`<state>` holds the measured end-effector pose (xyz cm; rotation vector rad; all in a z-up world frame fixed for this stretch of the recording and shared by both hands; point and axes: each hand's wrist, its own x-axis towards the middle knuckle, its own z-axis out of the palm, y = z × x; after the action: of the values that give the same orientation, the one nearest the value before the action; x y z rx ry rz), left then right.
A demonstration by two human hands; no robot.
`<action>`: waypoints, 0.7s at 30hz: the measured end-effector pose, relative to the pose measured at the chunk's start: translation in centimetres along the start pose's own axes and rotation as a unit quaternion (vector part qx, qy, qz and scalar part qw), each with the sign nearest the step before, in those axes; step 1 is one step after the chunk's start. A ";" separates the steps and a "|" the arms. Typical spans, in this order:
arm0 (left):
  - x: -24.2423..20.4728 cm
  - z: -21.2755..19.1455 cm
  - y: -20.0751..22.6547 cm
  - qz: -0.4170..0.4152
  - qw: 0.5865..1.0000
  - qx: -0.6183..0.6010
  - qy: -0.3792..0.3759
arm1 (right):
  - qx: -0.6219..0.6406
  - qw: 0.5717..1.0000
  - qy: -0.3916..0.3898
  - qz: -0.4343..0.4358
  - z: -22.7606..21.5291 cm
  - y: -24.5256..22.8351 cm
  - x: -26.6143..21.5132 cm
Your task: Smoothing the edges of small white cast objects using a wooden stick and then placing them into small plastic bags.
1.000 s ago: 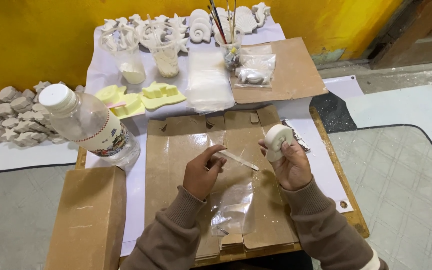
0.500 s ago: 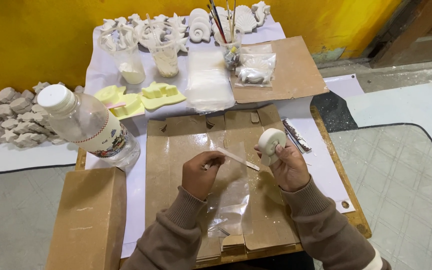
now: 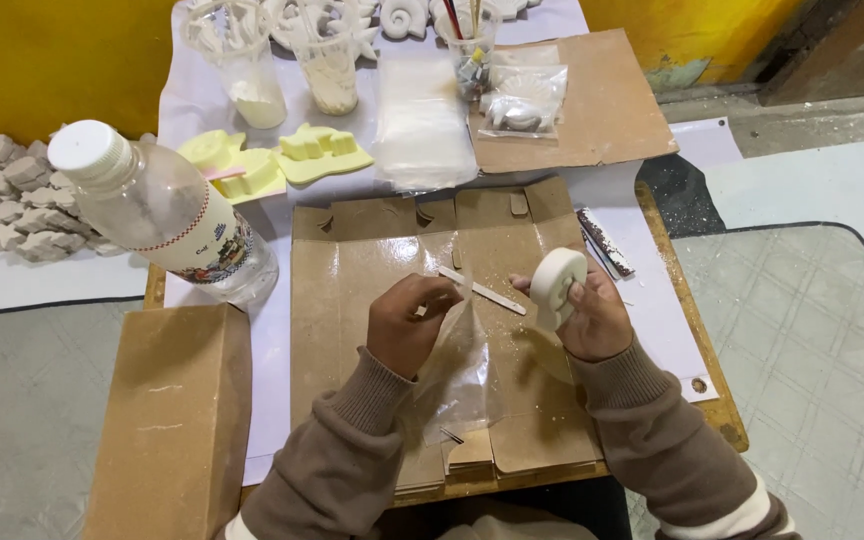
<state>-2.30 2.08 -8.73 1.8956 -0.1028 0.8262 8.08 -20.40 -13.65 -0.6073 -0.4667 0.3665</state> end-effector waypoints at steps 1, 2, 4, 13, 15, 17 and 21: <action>-0.3 0.3 -1.0 0.000 1.000 0.000 0.000 | 0.000 1.000 0.000 0.000 0.0 -0.2 -0.1; -0.6 0.6 -1.9 0.035 0.999 0.011 -0.030 | 0.006 0.999 -0.036 0.004 0.0 -0.4 -0.1; -0.9 0.9 -2.1 0.071 0.995 0.021 -0.061 | 0.012 0.997 -0.072 0.007 0.2 -1.0 -0.1; -0.9 1.4 -0.4 0.311 0.918 0.243 -0.045 | 0.172 0.944 -0.262 0.106 3.4 -3.6 0.4; -0.7 0.9 0.9 0.357 0.897 0.257 -0.038 | 0.162 0.936 -0.290 0.113 3.3 -3.8 0.8; -0.7 0.8 2.0 0.364 0.897 0.247 -0.044 | 0.183 0.929 -0.298 0.122 3.8 -4.1 1.0; -1.1 1.2 2.8 0.402 0.890 0.207 -0.057 | 0.209 0.897 -0.341 0.190 3.2 -4.3 1.4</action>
<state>-3.68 -0.54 -7.47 2.3234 -0.8980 1.3616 8.38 -21.60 -8.20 -0.1212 -0.9119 1.0434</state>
